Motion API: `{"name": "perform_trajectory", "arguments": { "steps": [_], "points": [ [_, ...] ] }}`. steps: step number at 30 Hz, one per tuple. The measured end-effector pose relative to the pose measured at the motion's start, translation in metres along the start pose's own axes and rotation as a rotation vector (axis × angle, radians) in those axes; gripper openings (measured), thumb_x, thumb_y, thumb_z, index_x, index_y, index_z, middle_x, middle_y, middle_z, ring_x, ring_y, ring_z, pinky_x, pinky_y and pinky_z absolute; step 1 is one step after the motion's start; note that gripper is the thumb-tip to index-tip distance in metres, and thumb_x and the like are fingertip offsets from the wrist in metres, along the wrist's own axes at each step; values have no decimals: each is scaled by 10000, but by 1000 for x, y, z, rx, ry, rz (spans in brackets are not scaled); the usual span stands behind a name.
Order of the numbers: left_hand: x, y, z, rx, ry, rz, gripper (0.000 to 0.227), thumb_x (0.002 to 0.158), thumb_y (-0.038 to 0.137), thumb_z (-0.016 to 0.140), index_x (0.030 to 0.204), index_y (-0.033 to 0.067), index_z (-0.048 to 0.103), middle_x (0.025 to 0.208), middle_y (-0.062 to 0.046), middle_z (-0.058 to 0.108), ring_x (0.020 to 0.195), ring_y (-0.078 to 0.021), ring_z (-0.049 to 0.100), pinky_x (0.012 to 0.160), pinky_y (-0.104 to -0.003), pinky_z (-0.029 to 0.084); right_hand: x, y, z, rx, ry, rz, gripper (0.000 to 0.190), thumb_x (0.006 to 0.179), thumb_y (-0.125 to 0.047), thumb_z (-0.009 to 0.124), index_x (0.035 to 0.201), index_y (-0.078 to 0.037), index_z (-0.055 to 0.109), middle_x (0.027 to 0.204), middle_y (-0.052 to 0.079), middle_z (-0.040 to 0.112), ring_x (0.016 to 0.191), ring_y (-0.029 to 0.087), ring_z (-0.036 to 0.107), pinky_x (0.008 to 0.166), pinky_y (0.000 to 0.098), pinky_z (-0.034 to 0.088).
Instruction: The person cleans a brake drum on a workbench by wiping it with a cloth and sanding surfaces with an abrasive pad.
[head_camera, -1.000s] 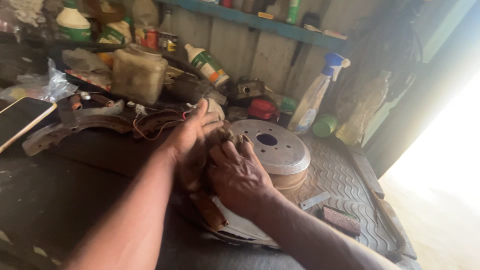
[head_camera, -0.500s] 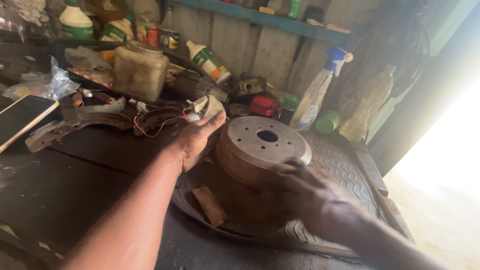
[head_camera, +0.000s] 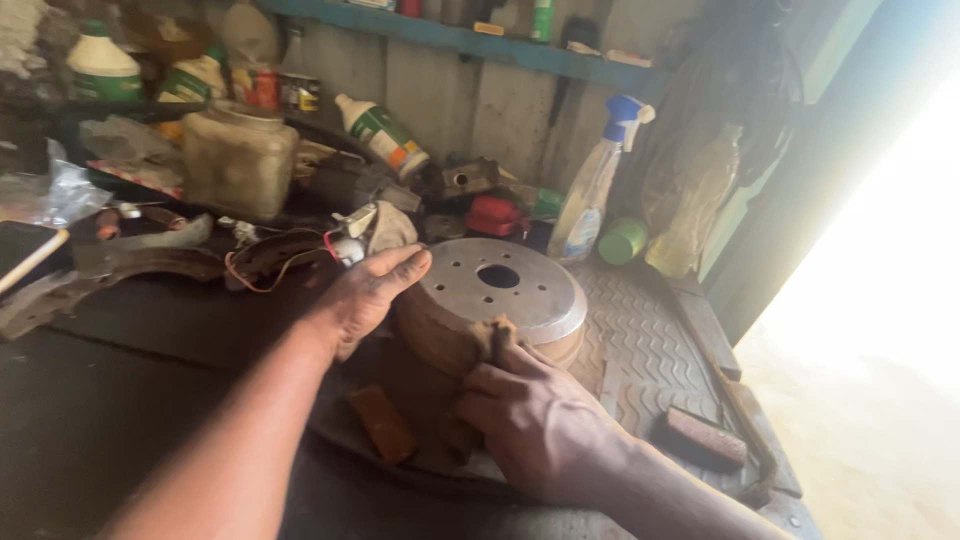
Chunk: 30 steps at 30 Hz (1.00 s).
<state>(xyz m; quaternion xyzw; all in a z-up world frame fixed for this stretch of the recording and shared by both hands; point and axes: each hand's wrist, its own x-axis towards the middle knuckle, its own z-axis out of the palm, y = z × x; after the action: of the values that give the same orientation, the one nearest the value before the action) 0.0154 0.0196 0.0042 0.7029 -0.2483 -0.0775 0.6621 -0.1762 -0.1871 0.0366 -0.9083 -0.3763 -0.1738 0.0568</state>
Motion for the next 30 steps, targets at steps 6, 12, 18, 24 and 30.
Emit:
{"name": "perform_trajectory", "arguments": {
  "steps": [6,12,18,24,30],
  "points": [
    [-3,13,4,75,97,5,827,863,616,625,1442,27,591,1472,-120,618,1411,-198,505,1171,-353,328,-33,21,-9,672,374,598,243,781,-59,619,939,-39,803,893,85,782,800,208,746,755,330,592],
    [-12,43,13,-191,86,453,795,950,482,678,1531,-20,471,1452,-123,618,1336,-177,564,1131,-305,444,-3,30,-63,1118,761,685,271,992,-107,522,1131,66,678,973,230,745,809,284,685,754,396,529],
    [-26,50,61,-327,-210,486,772,893,234,775,1531,91,366,1301,-90,628,1197,-166,608,1027,-325,525,43,23,-72,1231,509,767,377,862,-119,628,1233,-67,673,1161,98,756,962,222,756,907,340,585],
    [-10,43,28,-177,476,329,258,878,208,761,1088,83,676,1048,-35,735,962,-144,708,843,-313,584,-18,70,-56,-146,1,972,310,902,-336,783,1163,-169,795,1107,51,808,977,193,755,897,356,585],
    [-2,26,9,-97,590,407,248,882,136,761,1098,38,689,1068,-62,733,973,-152,686,877,-305,545,-73,98,-36,259,-273,1241,754,726,-438,893,1391,-301,562,1257,-48,718,1050,197,776,934,354,617]
  ]
}}
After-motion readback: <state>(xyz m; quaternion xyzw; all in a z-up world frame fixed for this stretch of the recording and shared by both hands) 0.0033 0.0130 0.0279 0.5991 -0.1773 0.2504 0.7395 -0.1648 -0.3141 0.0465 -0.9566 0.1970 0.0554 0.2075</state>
